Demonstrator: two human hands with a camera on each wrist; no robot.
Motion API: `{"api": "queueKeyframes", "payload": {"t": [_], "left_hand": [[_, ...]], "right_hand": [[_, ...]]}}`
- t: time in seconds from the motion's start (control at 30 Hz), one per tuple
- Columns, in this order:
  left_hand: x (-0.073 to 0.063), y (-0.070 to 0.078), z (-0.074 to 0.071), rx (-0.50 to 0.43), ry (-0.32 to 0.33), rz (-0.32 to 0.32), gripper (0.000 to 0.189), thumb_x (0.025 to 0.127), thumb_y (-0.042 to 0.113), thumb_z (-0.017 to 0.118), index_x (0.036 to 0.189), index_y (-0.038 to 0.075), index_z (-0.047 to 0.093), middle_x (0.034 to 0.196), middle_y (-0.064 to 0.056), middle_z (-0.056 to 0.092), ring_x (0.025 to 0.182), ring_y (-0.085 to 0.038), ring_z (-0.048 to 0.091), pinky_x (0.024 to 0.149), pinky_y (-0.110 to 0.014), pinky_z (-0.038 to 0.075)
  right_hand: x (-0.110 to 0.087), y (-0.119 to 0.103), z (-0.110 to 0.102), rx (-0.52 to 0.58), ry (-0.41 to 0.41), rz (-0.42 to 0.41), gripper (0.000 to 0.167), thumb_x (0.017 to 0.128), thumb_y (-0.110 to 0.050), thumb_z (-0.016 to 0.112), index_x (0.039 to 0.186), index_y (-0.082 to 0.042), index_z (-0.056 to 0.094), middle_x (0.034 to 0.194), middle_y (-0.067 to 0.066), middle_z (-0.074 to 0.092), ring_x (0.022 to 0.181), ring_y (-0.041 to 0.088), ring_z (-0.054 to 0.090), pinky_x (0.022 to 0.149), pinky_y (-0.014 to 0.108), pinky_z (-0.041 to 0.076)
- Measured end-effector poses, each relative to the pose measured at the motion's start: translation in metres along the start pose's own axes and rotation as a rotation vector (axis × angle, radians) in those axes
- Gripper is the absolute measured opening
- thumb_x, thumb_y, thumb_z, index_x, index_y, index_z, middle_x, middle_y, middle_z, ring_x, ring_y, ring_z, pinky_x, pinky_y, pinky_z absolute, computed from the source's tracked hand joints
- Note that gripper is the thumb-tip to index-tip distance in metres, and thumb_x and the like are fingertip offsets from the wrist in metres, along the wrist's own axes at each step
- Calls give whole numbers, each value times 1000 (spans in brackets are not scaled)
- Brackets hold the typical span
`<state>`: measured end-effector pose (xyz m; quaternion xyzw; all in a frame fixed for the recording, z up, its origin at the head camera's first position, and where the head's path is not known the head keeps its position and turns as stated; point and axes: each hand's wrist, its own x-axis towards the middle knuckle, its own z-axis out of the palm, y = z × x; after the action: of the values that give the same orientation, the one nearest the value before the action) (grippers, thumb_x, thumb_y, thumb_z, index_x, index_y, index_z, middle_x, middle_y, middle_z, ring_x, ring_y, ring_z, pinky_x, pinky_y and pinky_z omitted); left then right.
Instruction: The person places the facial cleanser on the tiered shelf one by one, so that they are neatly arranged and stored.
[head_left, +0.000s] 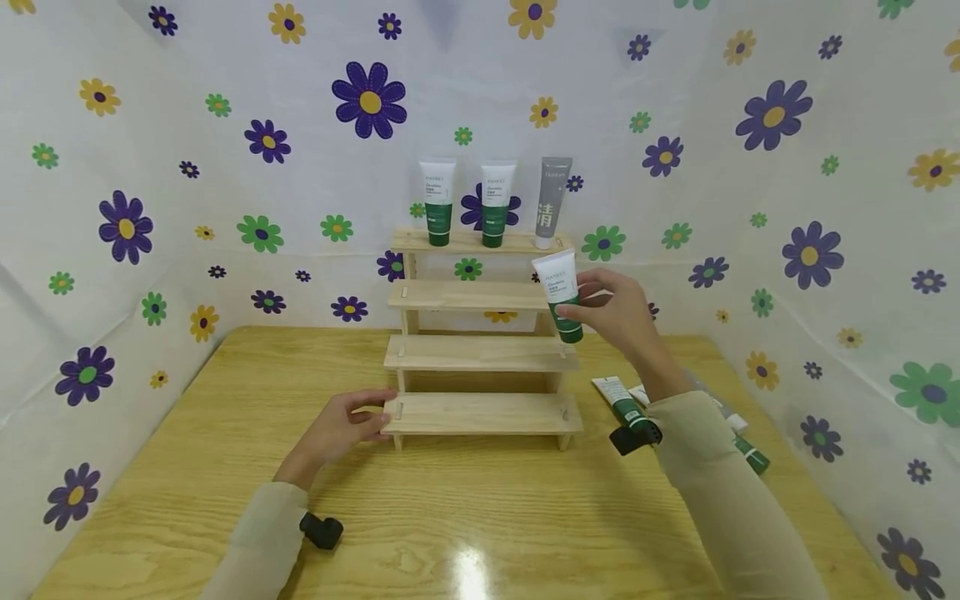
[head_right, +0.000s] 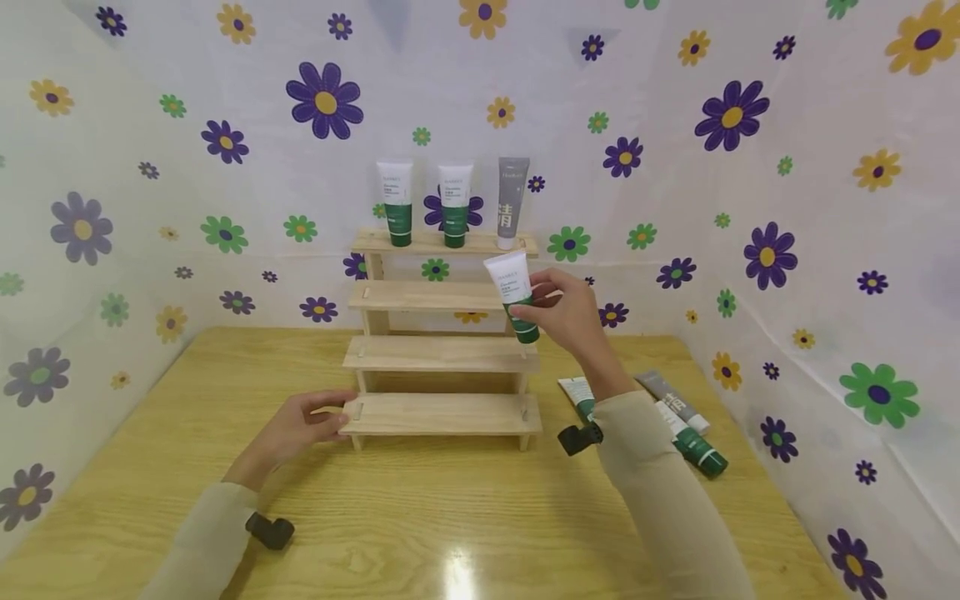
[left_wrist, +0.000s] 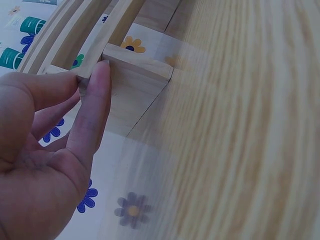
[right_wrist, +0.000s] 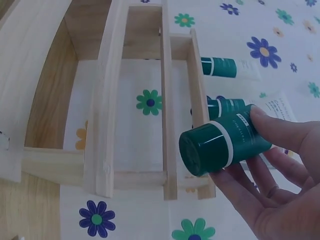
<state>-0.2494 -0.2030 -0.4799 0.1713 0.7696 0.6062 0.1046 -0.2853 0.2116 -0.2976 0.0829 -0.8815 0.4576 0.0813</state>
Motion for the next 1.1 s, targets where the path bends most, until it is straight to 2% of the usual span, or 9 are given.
{"api": "queueKeyframes", "payload": {"t": [0.17, 0.43, 0.67, 0.87, 1.1], "left_hand": [[-1, 0, 0, 5, 7, -4, 52, 102, 14, 66, 148, -4, 51, 153, -30, 48, 103, -11, 72, 87, -29, 65], [0, 3, 2, 12, 9, -10, 51, 101, 13, 67, 147, -5, 52, 151, -31, 49, 102, -10, 72, 87, -31, 65], [0, 0, 1, 6, -5, 15, 52, 102, 13, 66, 147, -7, 50, 149, -34, 49, 106, -12, 72, 87, -31, 65], [0, -1, 0, -1, -8, 11, 52, 102, 13, 66, 148, -6, 50, 153, -32, 46, 106, -13, 72, 88, -31, 65], [0, -1, 0, 2, -2, -2, 52, 102, 14, 66, 148, -4, 51, 150, -32, 49, 106, -14, 72, 88, -30, 65]], "right_hand": [[11, -8, 12, 20, 29, 13, 52, 90, -20, 82, 135, -4, 62, 125, 22, 64, 115, 39, 69, 99, 50, 60], [26, -22, 28, 121, 82, 37, 50, 90, -19, 82, 135, -7, 63, 128, 19, 65, 117, 37, 67, 102, 49, 59], [40, -34, 44, 187, 94, 79, 49, 89, -18, 83, 133, -8, 63, 129, 16, 66, 118, 33, 65, 104, 45, 59], [51, -45, 58, 204, 90, 50, 51, 87, -17, 85, 133, -7, 64, 127, 16, 66, 116, 31, 65, 98, 42, 62], [60, -56, 76, 197, 78, 18, 49, 87, -21, 85, 129, -7, 65, 127, 15, 68, 115, 30, 66, 97, 41, 62]]}}
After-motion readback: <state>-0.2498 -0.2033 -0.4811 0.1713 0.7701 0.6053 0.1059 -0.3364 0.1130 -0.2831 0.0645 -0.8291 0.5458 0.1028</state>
